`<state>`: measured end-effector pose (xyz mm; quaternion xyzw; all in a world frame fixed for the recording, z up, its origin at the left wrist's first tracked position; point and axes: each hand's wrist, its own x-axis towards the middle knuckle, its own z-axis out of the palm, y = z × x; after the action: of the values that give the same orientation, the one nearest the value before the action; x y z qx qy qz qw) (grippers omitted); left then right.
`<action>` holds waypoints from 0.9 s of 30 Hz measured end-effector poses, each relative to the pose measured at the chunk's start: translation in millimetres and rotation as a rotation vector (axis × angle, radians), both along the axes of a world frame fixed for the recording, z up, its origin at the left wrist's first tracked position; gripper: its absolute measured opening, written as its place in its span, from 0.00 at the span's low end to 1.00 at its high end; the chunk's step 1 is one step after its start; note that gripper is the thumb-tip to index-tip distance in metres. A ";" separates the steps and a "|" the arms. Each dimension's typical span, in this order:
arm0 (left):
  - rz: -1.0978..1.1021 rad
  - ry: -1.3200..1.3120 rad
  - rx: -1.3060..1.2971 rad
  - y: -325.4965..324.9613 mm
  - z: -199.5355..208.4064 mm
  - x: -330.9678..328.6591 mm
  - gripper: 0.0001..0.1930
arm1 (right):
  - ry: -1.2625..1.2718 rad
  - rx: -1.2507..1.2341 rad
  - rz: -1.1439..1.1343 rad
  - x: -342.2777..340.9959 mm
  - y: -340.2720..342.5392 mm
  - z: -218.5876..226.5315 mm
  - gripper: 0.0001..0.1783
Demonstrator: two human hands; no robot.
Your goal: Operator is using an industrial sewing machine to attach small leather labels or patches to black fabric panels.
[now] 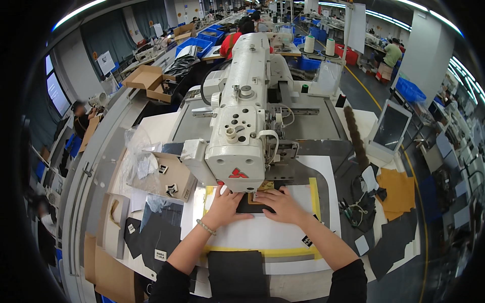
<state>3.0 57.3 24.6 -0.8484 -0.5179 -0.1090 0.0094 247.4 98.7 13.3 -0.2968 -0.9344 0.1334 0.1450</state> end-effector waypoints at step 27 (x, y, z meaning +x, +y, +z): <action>0.030 0.025 -0.059 20.4 -11.0 -10.0 0.42 | 0.029 0.218 -0.020 14.4 11.0 -4.9 0.20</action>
<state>-7.0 77.7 13.7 -0.8418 -0.5334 -0.0827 -0.0076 261.8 109.8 8.5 -0.2868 -0.9381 0.0336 0.1914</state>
